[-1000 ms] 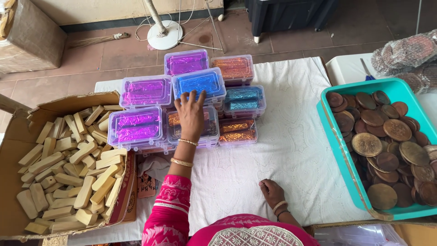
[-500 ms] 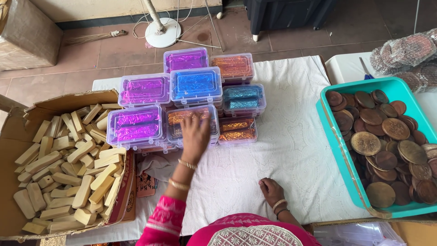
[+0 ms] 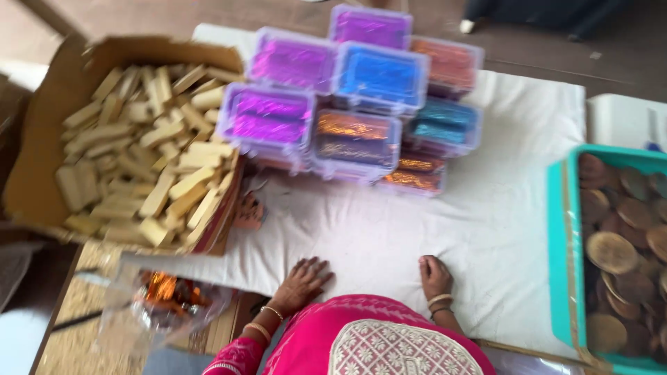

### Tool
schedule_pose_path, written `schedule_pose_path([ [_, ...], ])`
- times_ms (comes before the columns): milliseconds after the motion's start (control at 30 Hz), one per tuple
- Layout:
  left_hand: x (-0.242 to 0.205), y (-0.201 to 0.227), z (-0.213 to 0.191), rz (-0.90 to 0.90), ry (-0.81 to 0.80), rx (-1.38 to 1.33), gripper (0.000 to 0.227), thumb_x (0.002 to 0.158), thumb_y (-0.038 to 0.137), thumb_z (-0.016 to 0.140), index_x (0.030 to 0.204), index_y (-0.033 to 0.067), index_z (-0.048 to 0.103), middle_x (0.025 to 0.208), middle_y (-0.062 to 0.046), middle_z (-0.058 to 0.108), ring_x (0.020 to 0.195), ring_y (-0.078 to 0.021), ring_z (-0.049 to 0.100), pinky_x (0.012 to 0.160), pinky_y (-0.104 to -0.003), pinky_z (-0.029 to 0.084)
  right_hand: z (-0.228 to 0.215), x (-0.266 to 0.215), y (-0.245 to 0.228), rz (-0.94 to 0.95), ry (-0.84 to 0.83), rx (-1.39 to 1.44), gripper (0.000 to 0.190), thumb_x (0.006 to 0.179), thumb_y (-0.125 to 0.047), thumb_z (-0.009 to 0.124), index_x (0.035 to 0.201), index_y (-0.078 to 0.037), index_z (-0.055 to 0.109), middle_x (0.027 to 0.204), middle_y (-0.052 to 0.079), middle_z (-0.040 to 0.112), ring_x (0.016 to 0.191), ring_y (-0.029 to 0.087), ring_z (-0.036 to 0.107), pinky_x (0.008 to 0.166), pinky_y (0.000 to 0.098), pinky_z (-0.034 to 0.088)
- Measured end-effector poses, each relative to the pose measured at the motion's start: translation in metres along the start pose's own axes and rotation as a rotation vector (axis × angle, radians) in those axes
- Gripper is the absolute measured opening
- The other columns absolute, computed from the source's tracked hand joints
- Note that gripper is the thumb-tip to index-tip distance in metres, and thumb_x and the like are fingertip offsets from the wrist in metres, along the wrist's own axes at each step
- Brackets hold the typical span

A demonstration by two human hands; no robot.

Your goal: The person is seen wrapping wooden items in gold foil and placing them into clear plastic containers.

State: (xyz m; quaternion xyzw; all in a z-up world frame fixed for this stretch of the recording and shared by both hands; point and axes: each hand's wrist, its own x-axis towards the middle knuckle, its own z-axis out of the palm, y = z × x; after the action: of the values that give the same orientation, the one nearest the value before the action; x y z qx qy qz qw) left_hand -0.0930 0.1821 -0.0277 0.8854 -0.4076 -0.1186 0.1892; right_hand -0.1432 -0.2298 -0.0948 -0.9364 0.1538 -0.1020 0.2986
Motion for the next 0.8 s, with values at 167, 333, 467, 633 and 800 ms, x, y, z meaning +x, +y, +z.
schedule_pose_path([
  [167, -0.056, -0.032, -0.007, -0.304, 0.181, 0.074, 0.052, 0.093, 0.03, 0.062, 0.143, 0.0181, 0.051, 0.15, -0.014, 0.046, 0.139, -0.0345, 0.037, 0.115, -0.05, 0.03, -0.003, 0.0, -0.008, -0.013, -0.006, -0.01, 0.019, 0.101, -0.03, 0.063, 0.101, -0.012, 0.07, 0.091, 0.009, 0.073, 0.08, 0.028, 0.07, 0.072, 0.0409, 0.056],
  [333, -0.064, -0.057, 0.0, -0.578, 0.272, -0.034, 0.022, 0.098, 0.021, 0.062, 0.119, 0.0144, 0.065, 0.124, -0.006, 0.064, 0.124, -0.0283, 0.056, 0.11, -0.043, 0.046, -0.003, 0.002, -0.009, -0.047, 0.018, -0.072, 0.019, 0.103, -0.03, 0.062, 0.101, -0.013, 0.07, 0.091, 0.008, 0.073, 0.081, 0.028, 0.07, 0.072, 0.0416, 0.055],
  [467, -0.035, -0.064, -0.032, -0.492, 0.435, -0.036, 0.034, 0.088, 0.008, 0.062, 0.121, 0.0102, 0.066, 0.121, -0.013, 0.064, 0.12, -0.034, 0.056, 0.102, -0.045, 0.049, 0.002, 0.004, -0.002, -0.036, 0.015, -0.141, 0.021, 0.104, -0.033, 0.061, 0.102, -0.013, 0.07, 0.09, 0.008, 0.073, 0.08, 0.029, 0.069, 0.071, 0.0428, 0.054],
  [633, 0.02, -0.095, -0.064, -0.479, 0.526, 0.096, 0.06, 0.077, -0.002, 0.058, 0.135, 0.0134, 0.063, 0.145, -0.022, 0.052, 0.139, -0.0432, 0.04, 0.112, -0.052, 0.038, 0.001, 0.002, 0.001, -0.023, 0.001, -0.21, 0.023, 0.105, -0.035, 0.06, 0.103, -0.014, 0.07, 0.088, 0.008, 0.072, 0.079, 0.029, 0.069, 0.071, 0.0435, 0.054],
  [800, 0.061, -0.132, -0.065, -0.504, 0.306, 0.16, 0.016, 0.091, 0.015, 0.065, 0.105, 0.0203, 0.071, 0.15, -0.014, 0.05, 0.144, -0.0427, 0.034, 0.118, -0.057, 0.029, 0.004, 0.004, -0.001, -0.018, -0.011, -0.237, 0.024, 0.106, -0.035, 0.059, 0.103, -0.014, 0.069, 0.087, 0.008, 0.072, 0.079, 0.029, 0.069, 0.07, 0.0438, 0.054],
])
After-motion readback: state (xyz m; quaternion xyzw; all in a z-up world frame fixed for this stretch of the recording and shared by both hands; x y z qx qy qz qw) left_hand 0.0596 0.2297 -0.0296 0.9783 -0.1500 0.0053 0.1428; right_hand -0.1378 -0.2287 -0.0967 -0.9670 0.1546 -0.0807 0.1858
